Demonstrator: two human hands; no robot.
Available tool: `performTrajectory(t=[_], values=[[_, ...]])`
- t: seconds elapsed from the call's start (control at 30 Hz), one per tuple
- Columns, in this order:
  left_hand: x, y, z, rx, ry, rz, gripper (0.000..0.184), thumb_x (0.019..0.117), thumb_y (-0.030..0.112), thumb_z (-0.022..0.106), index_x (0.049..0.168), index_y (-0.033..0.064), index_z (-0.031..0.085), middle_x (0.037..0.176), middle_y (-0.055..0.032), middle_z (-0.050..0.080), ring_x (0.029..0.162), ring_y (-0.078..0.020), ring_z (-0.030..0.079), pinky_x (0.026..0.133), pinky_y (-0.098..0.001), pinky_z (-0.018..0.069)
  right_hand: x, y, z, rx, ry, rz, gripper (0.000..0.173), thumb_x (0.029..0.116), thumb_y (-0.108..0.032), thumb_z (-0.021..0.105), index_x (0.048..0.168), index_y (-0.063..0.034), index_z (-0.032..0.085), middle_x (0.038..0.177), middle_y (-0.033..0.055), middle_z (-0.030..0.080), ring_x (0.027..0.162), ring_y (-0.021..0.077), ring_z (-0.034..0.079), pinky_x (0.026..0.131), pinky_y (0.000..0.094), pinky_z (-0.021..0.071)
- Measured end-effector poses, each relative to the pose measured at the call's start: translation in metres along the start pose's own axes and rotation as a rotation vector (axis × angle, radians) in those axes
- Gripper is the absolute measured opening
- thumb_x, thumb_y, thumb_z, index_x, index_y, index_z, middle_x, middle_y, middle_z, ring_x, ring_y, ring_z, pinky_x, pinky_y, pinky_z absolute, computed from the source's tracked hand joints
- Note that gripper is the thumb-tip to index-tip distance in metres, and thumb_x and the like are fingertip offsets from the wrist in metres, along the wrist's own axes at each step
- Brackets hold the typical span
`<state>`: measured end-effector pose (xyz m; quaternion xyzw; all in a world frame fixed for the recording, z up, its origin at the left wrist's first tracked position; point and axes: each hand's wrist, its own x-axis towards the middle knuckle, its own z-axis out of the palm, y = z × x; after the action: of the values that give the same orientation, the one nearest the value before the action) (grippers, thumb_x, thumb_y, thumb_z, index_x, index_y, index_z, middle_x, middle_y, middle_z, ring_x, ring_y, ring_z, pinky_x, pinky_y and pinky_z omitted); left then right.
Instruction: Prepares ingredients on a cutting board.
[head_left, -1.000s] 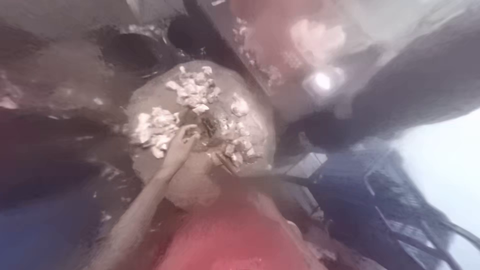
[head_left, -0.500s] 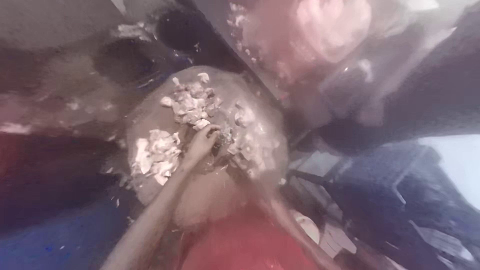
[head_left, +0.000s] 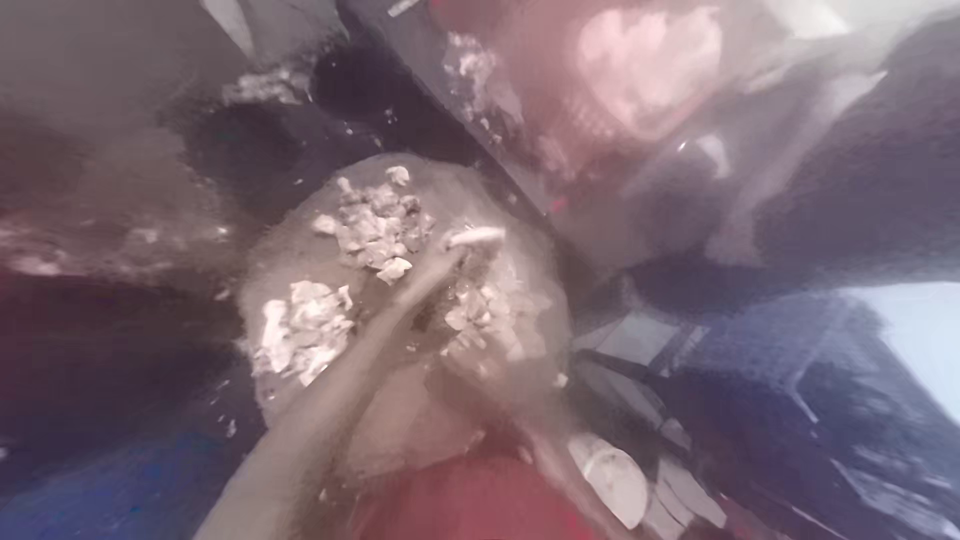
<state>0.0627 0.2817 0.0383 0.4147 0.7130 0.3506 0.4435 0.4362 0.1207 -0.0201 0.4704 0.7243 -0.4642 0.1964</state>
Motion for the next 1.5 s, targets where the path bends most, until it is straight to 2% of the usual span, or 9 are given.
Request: performTrajectory(t=[0.17, 0.37, 0.47, 0.63, 0.77, 0.93, 1.1, 1.27, 1.5], values=[[-0.131, -0.058, -0.024, -0.532, -0.049, -0.159, 0.031, 0.1101, 0.022, 0.041, 0.125, 0.001, 0.059, 0.09, -0.0037, 0.069, 0.075, -0.013, 0.066, 0.069, -0.0307, 0.0591, 0.001, 0.011, 0.029, 0.326, 0.194, -0.05, 0.043, 0.1059, -0.031, 0.056, 0.14, -0.0044, 0.059, 0.129, 0.0167, 0.068, 0.118, 0.0253, 0.067, 0.107, 0.0447, 0.0507], [-0.239, -0.168, 0.047, -0.19, -0.205, -0.461, 0.042, 0.1106, 0.038, 0.042, 0.129, 0.0077, 0.065, 0.099, -0.0051, 0.073, 0.077, -0.0138, 0.068, 0.072, -0.0328, 0.0586, 0.002, 0.007, 0.021, 0.292, 0.171, -0.028, 0.049, 0.1062, -0.037, 0.054, 0.143, -0.0053, 0.055, 0.123, 0.0178, 0.069, 0.112, 0.027, 0.068, 0.103, 0.0484, 0.0528], [-0.257, -0.169, 0.04, -0.021, 0.029, -0.386, 0.036, 0.11, 0.032, 0.046, 0.126, 0.0063, 0.065, 0.1, -0.0077, 0.072, 0.082, -0.0155, 0.069, 0.077, -0.035, 0.0588, 0.004, 0.011, 0.019, 0.187, 0.177, -0.059, 0.05, 0.1067, -0.039, 0.052, 0.145, -0.0075, 0.054, 0.121, 0.0168, 0.07, 0.109, 0.0277, 0.07, 0.1, 0.0502, 0.054], [-0.233, -0.186, 0.005, 0.565, 0.297, -0.107, 0.052, 0.0971, 0.028, 0.064, 0.148, 0.0218, 0.054, 0.147, -0.0167, 0.053, 0.135, -0.036, 0.051, 0.11, -0.0542, 0.0458, 0.017, 0.023, 0.024, 0.003, 0.203, -0.051, 0.054, 0.1036, -0.049, 0.053, 0.143, -0.0121, 0.057, 0.118, 0.0174, 0.072, 0.109, 0.0326, 0.07, 0.098, 0.0578, 0.0533], [-0.209, -0.19, -0.003, 0.669, 0.17, -0.009, 0.033, 0.09, 0.036, 0.069, 0.115, 0.015, 0.074, 0.138, -0.0145, 0.059, 0.132, -0.0375, 0.051, 0.11, -0.0593, 0.0413, 0.009, -0.014, 0.014, 0.049, 0.212, -0.04, 0.057, 0.104, -0.052, 0.051, 0.13, -0.0024, 0.063, 0.107, 0.0186, 0.072, 0.099, 0.0304, 0.071, 0.092, 0.0543, 0.0558], [-0.26, -0.192, 0.002, 0.367, 0.013, -0.342, 0.052, 0.0962, 0.055, 0.062, 0.119, 0.0093, 0.07, 0.109, -0.0164, 0.071, 0.105, -0.0341, 0.068, 0.095, -0.0611, 0.0518, -0.025, -0.084, 0.0, 0.232, 0.163, -0.275, 0.047, 0.1082, -0.041, 0.043, 0.129, -0.0021, 0.061, 0.091, 0.0082, 0.068, 0.077, 0.016, 0.066, 0.075, 0.0391, 0.0593], [-0.307, -0.214, 0.025, 0.041, 0.037, -0.438, 0.039, 0.1004, 0.038, 0.063, 0.125, 0.0088, 0.065, 0.099, -0.0098, 0.072, 0.084, -0.021, 0.07, 0.081, -0.0447, 0.0592, -0.044, -0.164, 0.002, 0.619, 0.005, -0.605, 0.064, 0.1051, -0.059, 0.039, 0.129, -0.0012, 0.055, 0.084, -0.004, 0.06, 0.068, 0.0026, 0.057, 0.063, 0.0231, 0.0535], [-0.304, -0.216, 0.036, 0.061, 0.051, -0.464, 0.04, 0.1041, 0.039, 0.056, 0.129, 0.0086, 0.063, 0.101, -0.011, 0.072, 0.085, -0.0219, 0.071, 0.083, -0.0447, 0.0598, 0.028, -0.125, 0.073, 0.056, -0.128, -0.288, 0.058, 0.1101, -0.049, 0.033, 0.136, -0.0034, 0.057, 0.11, 0.0181, 0.069, 0.099, 0.0276, 0.069, 0.092, 0.0496, 0.0561], [-0.363, -0.243, -0.03, -0.536, 0.382, -0.205, 0.033, 0.098, 0.017, 0.066, 0.125, 0.0002, 0.058, 0.128, -0.0126, 0.068, 0.114, -0.0215, 0.067, 0.099, -0.0405, 0.0559, -0.007, -0.098, 0.038, -0.064, 0.005, -0.139, 0.054, 0.1051, -0.047, 0.052, 0.133, -0.0019, 0.062, 0.111, 0.0196, 0.072, 0.103, 0.031, 0.07, 0.095, 0.0518, 0.0544]])
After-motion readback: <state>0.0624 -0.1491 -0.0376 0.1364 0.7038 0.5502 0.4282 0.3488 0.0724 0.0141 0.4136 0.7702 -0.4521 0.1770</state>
